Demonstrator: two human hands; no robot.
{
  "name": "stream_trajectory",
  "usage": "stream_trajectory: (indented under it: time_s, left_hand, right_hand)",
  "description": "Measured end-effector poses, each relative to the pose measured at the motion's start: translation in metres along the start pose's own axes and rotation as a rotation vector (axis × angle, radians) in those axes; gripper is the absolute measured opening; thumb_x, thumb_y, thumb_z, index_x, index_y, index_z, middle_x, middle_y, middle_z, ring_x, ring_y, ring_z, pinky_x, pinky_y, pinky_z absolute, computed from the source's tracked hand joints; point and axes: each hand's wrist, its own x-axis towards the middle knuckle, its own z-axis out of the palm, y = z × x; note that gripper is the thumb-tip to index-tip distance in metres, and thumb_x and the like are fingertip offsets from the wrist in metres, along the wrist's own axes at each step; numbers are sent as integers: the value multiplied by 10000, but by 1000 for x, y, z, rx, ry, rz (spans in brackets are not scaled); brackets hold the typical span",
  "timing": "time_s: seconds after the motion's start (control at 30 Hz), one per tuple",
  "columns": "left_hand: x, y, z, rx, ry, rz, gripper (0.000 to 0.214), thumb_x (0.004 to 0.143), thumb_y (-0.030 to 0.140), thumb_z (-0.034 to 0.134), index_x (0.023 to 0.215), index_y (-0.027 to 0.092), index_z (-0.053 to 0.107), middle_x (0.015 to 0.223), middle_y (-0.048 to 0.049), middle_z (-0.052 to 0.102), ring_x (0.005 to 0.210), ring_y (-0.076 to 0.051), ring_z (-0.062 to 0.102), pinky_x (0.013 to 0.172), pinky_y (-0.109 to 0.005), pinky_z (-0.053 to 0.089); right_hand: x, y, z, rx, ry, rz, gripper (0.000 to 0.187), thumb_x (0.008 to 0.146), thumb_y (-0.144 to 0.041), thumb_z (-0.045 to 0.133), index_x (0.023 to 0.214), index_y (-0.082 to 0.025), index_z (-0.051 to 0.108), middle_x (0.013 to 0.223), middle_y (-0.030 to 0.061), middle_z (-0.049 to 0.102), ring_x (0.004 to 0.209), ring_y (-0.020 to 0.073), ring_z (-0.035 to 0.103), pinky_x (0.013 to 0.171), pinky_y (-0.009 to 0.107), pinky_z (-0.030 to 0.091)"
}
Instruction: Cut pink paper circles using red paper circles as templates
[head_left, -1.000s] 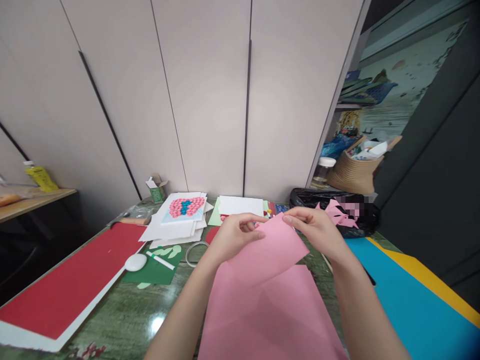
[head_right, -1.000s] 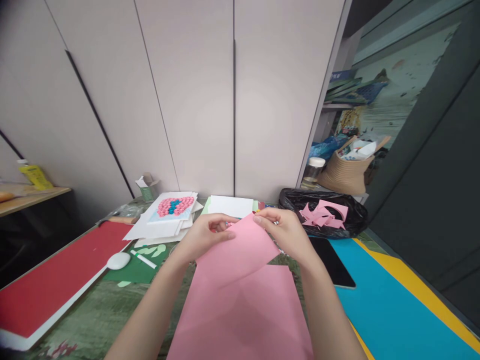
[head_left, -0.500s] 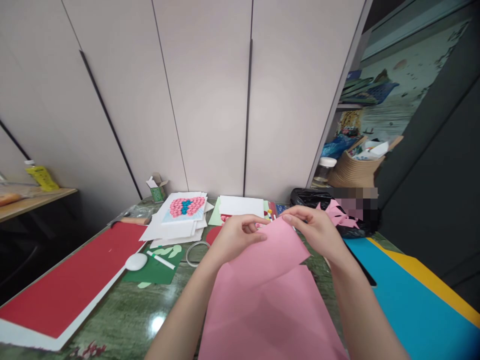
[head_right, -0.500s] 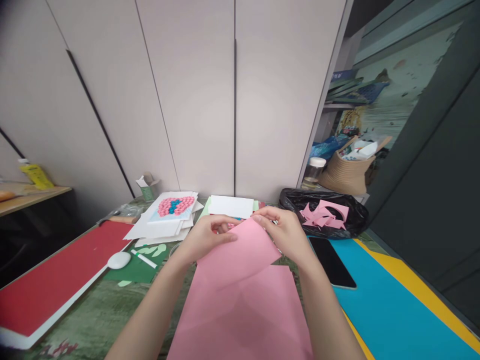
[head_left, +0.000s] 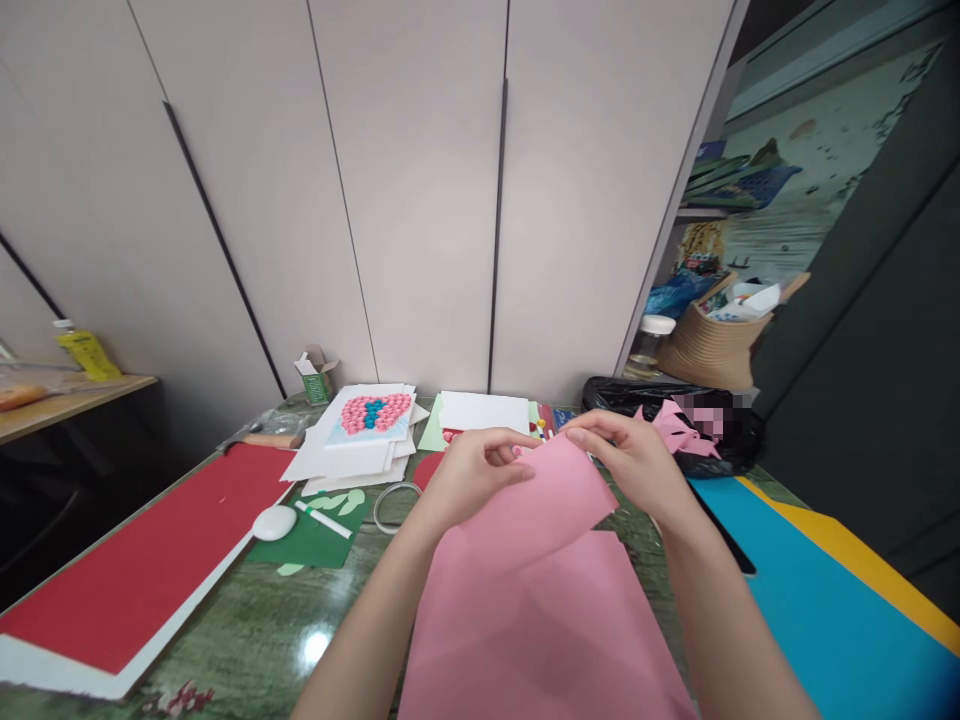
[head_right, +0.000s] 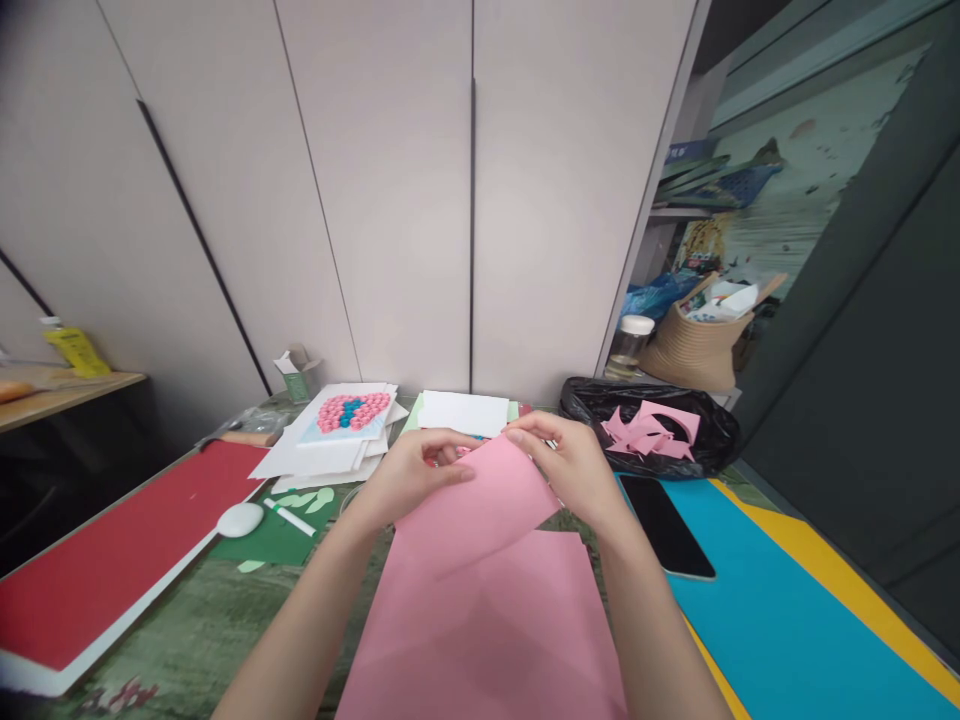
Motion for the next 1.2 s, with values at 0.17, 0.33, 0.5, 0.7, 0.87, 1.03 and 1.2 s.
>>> stream_trajectory:
  time_s: [0.17,0.33,0.5,0.7,0.87,1.03,1.2]
  left_hand:
    - [0,0,-1,-42,33,10,251,662,265,656,909,235,690,645,22,497,621,-113,439,585,-232,371]
    - [0,2,-1,-36,54,12,256,657,258,657,910,235,692,632,25,497,616,-113,443,584,-233,369]
    - [-1,5,0,-39,60,-2,251,647,250,666,895,233,696,628,21,508,608,-116,444,589,-238,375]
    - [0,4,2,-57,58,11,251,642,258,672,890,232,700,627,18,500,601,-114,437,566,-231,371]
    - [3,-3,-1,-203,156,-12,266,625,259,689,885,205,700,577,40,452,539,-84,413,516,-208,343]
    - [8,-10,-6,-466,472,31,355,610,269,719,953,196,662,600,54,470,554,-67,444,542,-189,369]
    - [9,-14,-1,-665,553,53,385,594,262,738,963,198,647,614,63,468,563,-59,469,578,-191,400]
  right_hand:
    - [-1,-2,-1,39,4,47,207,754,-365,586,819,-192,679,842,44,694,792,202,608,698,290,418]
    - [-2,-4,-2,32,35,47,205,739,-370,599,753,-181,678,798,50,688,764,208,598,685,302,414]
    - [-3,-5,-3,36,42,44,218,743,-376,585,746,-179,678,777,55,680,749,210,594,667,304,417]
    - [-5,-4,-2,40,52,38,244,753,-398,568,748,-177,671,767,51,677,752,214,597,647,296,418]
    - [-2,3,-3,42,39,3,257,773,-380,559,944,-207,643,926,52,675,878,223,594,730,304,429]
    - [4,7,1,150,22,34,288,755,-374,590,979,-193,609,945,59,666,874,217,597,754,306,438]
    - [3,2,17,171,-17,77,269,735,-427,593,713,-161,615,674,18,624,645,171,559,583,256,403]
